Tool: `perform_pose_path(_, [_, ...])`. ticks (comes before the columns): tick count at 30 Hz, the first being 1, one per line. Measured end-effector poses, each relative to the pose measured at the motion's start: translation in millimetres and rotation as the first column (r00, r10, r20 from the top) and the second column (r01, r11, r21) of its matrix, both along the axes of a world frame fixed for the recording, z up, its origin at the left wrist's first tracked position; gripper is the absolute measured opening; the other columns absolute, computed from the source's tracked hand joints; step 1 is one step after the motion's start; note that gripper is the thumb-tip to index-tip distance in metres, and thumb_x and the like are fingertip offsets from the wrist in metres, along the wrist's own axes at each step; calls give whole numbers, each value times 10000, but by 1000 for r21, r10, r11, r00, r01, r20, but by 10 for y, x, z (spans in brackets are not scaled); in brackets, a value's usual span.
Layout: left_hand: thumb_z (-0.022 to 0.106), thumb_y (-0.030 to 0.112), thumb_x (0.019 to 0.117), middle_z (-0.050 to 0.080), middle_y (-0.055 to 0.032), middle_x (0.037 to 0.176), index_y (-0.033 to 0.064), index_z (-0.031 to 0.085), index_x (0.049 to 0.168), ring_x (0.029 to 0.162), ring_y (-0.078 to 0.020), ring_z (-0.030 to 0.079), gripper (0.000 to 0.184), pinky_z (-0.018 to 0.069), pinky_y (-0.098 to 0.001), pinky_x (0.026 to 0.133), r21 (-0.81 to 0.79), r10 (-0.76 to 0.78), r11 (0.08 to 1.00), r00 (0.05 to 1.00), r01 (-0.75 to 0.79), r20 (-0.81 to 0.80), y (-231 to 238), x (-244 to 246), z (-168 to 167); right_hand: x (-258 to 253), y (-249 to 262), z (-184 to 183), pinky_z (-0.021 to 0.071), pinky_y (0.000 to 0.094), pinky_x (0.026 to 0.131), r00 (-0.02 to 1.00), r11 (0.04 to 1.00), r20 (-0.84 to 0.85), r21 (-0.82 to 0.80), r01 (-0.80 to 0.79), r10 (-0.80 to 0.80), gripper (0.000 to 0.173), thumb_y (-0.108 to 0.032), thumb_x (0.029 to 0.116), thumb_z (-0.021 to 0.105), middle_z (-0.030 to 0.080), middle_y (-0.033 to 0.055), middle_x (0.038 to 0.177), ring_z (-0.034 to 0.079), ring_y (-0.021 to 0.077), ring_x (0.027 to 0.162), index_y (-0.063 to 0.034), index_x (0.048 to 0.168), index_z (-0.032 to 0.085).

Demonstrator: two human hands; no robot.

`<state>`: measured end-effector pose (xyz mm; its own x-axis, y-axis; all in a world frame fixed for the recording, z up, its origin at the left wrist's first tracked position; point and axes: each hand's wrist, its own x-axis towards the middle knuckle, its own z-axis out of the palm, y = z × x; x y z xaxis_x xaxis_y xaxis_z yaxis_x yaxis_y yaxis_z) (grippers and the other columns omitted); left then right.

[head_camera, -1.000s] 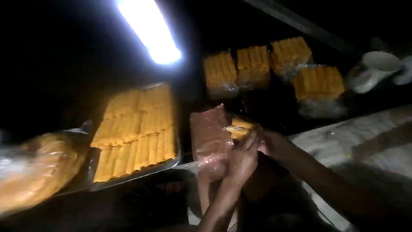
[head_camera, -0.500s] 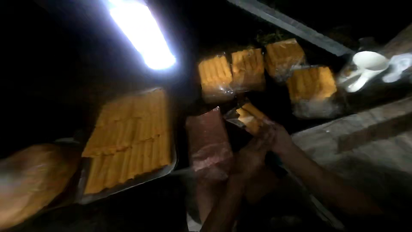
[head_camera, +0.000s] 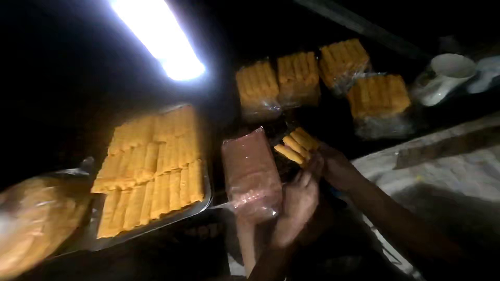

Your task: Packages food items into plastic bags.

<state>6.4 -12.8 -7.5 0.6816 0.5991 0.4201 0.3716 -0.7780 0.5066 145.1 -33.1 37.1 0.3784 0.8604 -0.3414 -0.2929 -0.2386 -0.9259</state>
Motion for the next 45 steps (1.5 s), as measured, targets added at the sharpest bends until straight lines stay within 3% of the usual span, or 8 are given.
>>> perform_pose_path(2, [582,3,939,611,-143,1432,30,568,1440,1132,-255,710,502,606,-399,863,-12,10,1000,1000,-10,1,-32,11,7,-1,-90,5,516,292,1009,990,998,129,-20,-57,59,501,-163,1085,445,577,130,1390,602,118,1198,-39,1560,345])
perform_pose_path(9, [468,74,1047,540,-115,1513,33,517,1483,1321,-194,589,441,503,-349,1072,-299,-62,951,997,72,42,-220,20,37,152,-424,-46,503,353,1068,904,982,384,-99,-163,189,654,-172,1050,520,543,153,1462,587,171,1278,-110,1630,226])
perform_pose_path(13, [536,46,995,566,-119,1488,13,551,1448,1309,-187,598,454,496,-317,1065,-107,-81,990,995,87,55,-259,78,-57,167,-447,-35,460,372,1115,828,979,522,-104,-174,203,630,-111,1051,475,490,187,1518,545,206,1340,-70,1628,224])
perform_pose_path(22, [571,-18,933,548,-182,1489,0,503,1483,1213,-270,667,554,585,-392,930,-121,-35,992,999,36,9,-236,95,75,124,-478,-48,455,333,1114,857,986,489,-63,-154,165,605,-102,1051,469,487,197,1520,544,186,1340,-37,1612,253])
perform_pose_path(33, [626,-15,909,510,-206,1515,-21,471,1497,1281,-302,622,608,557,-418,991,-185,-23,982,1000,21,-9,-229,218,111,128,-283,-94,487,387,1074,828,997,557,-35,-62,71,580,-97,1050,488,511,206,1490,576,239,1293,-80,1602,312])
perform_pose_path(38, [613,8,923,487,-243,1516,-11,488,1485,1156,-313,686,576,610,-407,855,-146,16,989,1000,-16,-2,-174,181,23,20,-603,-105,388,342,1185,737,990,669,11,-143,99,541,-62,1040,457,401,269,1570,460,257,1436,78,1548,336])
perform_pose_path(42, [611,6,920,524,-260,1463,-20,535,1440,1151,-309,680,526,604,-405,870,-198,11,980,999,-2,42,-229,181,38,9,-713,-93,523,364,1041,701,991,706,-10,-137,104,395,-18,1000,501,632,213,1311,639,233,1200,75,1382,534])
perform_pose_path(45, [610,28,947,532,-244,1457,17,553,1432,1143,-285,679,489,598,-375,883,-165,26,986,999,-18,47,-250,186,27,10,-668,-154,497,472,1060,619,985,768,-89,-149,163,404,-23,981,538,618,275,1310,619,359,1219,87,1369,557])
